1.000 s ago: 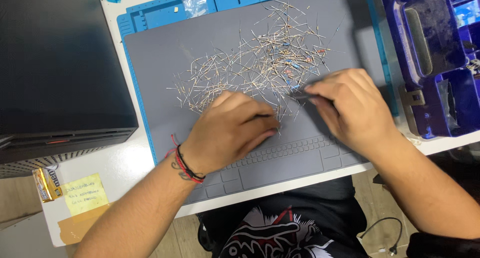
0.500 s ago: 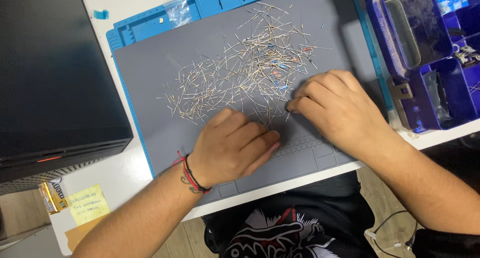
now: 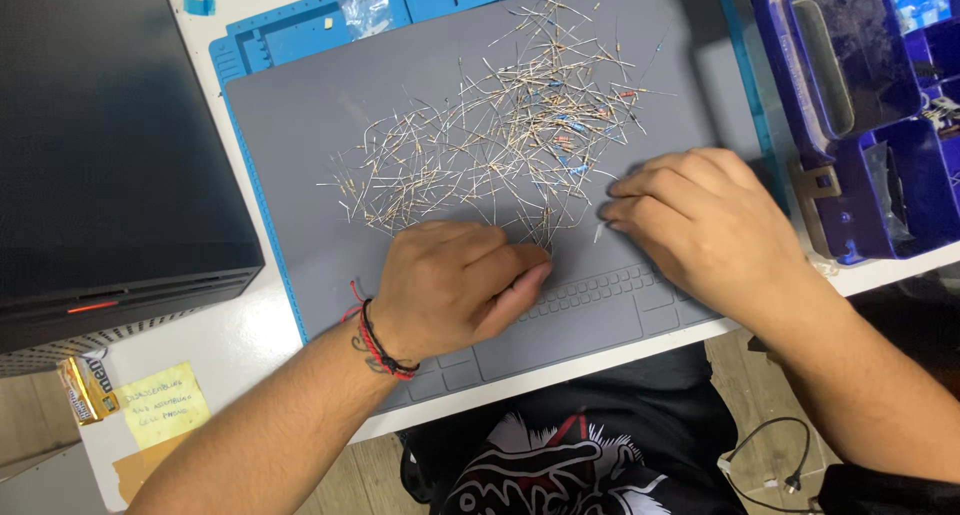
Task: The person picks up resistors from a pile on a gray mat, bends their leads, and places them into a blue compartmentalized organizer box. The person repeats this process for multiple resistors throughout the video.
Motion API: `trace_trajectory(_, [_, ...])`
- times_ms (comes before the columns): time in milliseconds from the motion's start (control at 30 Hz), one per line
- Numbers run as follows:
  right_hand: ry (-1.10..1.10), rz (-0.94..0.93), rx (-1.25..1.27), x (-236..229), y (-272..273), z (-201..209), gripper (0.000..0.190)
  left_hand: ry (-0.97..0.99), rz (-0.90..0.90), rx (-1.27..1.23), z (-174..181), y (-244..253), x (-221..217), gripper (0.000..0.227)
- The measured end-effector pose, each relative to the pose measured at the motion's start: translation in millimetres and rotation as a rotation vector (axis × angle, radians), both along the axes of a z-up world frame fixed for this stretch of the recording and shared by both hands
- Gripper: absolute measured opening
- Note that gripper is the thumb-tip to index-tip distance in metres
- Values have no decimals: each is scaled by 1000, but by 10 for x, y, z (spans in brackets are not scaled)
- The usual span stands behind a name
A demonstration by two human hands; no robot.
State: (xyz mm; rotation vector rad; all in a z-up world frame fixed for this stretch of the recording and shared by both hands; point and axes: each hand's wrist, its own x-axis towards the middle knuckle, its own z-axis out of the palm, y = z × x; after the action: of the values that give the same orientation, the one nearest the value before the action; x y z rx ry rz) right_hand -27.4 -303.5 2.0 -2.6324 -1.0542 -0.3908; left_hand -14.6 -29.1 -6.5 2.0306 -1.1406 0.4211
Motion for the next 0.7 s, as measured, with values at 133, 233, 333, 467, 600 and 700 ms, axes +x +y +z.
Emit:
trace_trajectory(133, [-14,-42,-56,-111,-56,56,6,8,18,2,-19,20,-8,17])
trace_trajectory(233, [40,-86,-12,-200,-44,88,7,8,11,15,-34,18,-11,15])
trace_trajectory(333, [20,-99,11,-208,-17,60,9,16,5,20,-37,10,-12,18])
trace_trajectory(467, [-5,-88,-4,-106,56,22,11,31,8,15,-32,20,-10,15])
trace_trajectory(600, [-82,-76,-145,-27,63,-15,10,47,6,15,-34,27,-12,13])
trace_trajectory(700, [-68,-95,-205,-32,70,43,12,46,13,35,-52,31,-10,12])
